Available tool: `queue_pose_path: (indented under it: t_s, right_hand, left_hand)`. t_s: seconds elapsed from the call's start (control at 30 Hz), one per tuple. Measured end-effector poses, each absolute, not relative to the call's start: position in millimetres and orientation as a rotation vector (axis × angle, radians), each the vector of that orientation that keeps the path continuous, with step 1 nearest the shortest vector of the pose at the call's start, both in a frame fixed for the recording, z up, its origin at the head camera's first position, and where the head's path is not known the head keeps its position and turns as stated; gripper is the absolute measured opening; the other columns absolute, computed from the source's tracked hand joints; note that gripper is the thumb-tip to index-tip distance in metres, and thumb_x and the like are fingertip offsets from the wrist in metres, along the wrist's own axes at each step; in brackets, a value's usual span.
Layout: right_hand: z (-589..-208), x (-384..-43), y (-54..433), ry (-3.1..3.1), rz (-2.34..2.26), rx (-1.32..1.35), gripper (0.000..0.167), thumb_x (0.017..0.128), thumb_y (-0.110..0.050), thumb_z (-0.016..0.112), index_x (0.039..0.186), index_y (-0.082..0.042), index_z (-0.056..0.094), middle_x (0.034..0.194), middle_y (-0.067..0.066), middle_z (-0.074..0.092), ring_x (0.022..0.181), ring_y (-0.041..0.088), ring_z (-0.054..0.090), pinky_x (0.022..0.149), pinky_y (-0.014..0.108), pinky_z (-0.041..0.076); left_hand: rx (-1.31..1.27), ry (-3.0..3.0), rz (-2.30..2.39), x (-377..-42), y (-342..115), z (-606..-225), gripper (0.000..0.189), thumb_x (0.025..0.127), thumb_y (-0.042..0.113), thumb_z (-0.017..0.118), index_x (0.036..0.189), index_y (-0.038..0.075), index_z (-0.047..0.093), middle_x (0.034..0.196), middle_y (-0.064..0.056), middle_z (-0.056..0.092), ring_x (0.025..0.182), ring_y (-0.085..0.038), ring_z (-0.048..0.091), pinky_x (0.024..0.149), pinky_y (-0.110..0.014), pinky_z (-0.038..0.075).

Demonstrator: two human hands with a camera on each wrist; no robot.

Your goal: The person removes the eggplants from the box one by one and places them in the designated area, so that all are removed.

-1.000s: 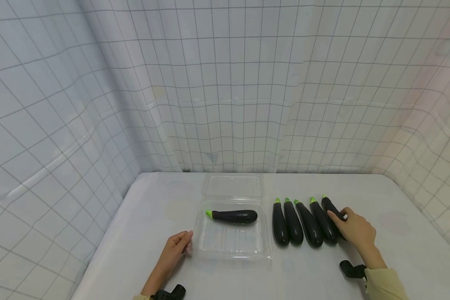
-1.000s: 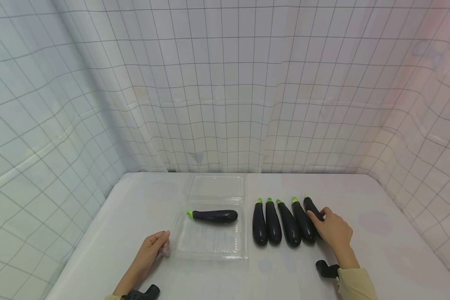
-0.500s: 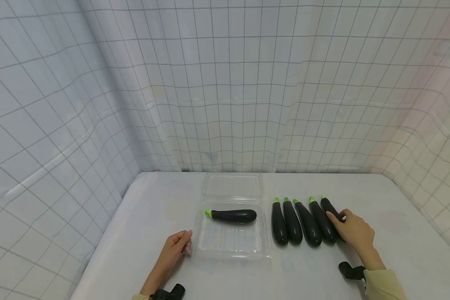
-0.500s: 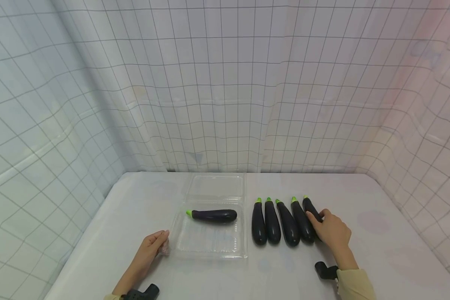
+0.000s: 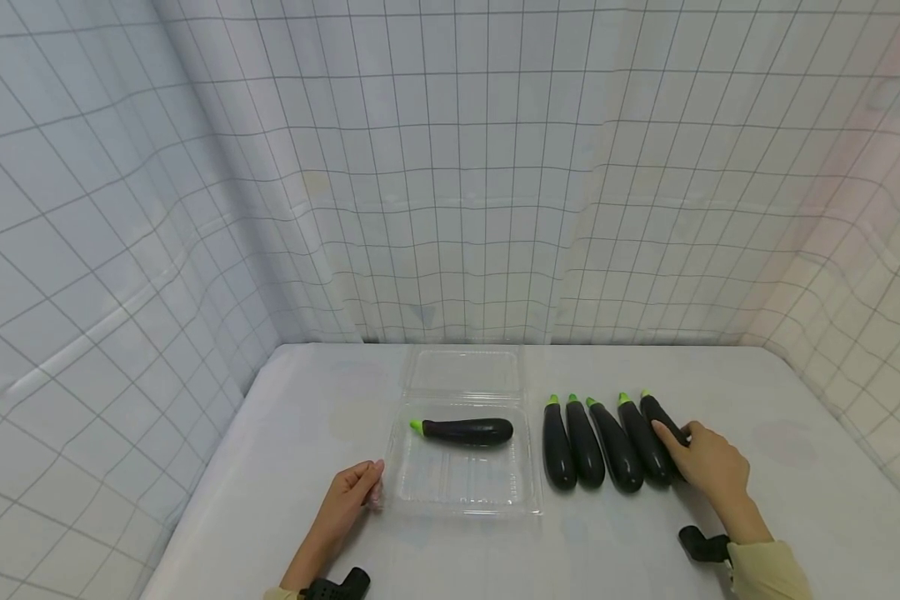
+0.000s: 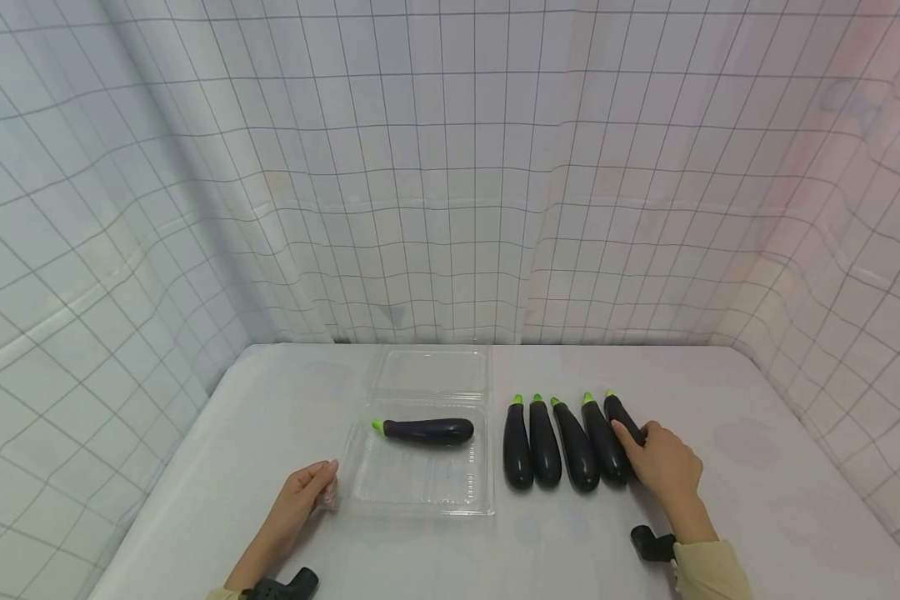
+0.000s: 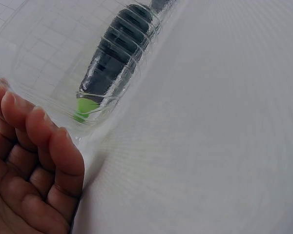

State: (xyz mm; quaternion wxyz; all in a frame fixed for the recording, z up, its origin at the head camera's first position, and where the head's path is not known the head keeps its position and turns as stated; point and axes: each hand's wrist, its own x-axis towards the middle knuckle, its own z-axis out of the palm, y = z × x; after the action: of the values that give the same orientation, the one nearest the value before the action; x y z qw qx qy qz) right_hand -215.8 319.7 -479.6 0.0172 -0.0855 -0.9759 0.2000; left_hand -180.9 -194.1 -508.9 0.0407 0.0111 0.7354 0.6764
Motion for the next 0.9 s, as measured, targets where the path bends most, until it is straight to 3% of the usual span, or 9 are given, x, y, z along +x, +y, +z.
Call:
queue_pose_path:
  t_s: [0.3, 0.57, 0.9]
  right_hand:
    - [-480.2, -215.9, 318.9, -3.03, 0.63, -0.244, 0.088, 0.093, -0.065, 0.034, 0.111, 0.02, 0.05, 0.085, 0.029, 0.059, 0.062, 0.028, 0.056, 0.05, 0.041, 0.044]
    - [-478.9, -213.9, 318.5, -3.008, 0.652, -0.242, 0.086, 0.094, -0.061, 0.038, 0.11, 0.022, 0.049, 0.09, 0.034, 0.057, 0.067, 0.032, 0.057, 0.055, 0.044, 0.046]
    - [-477.3, -211.9, 316.2, -2.991, 0.615, -0.258, 0.088, 0.093, -0.064, 0.037, 0.119, 0.02, 0.046, 0.11, 0.041, 0.047, 0.088, 0.05, 0.054, 0.062, 0.053, 0.046]
  left_hand:
    - [-0.029, 2.234, 2.094, -179.9, -192.4, -507.1, 0.039, 0.099, 0.027, 0.053, 0.07, 0.002, 0.046, 0.06, -0.003, 0.043, 0.057, -0.013, 0.043, 0.057, -0.026, 0.038]
    - [0.005, 2.246, 2.081, -179.1, -193.1, -507.5, 0.04, 0.099, 0.027, 0.051, 0.071, -0.001, 0.046, 0.06, -0.003, 0.043, 0.057, -0.013, 0.044, 0.058, -0.026, 0.04]
    - [-0.022, 2.242, 2.068, -180.3, -193.6, -508.8, 0.04, 0.1, 0.027, 0.051, 0.07, 0.001, 0.047, 0.061, -0.003, 0.044, 0.057, -0.014, 0.044, 0.057, -0.026, 0.04]
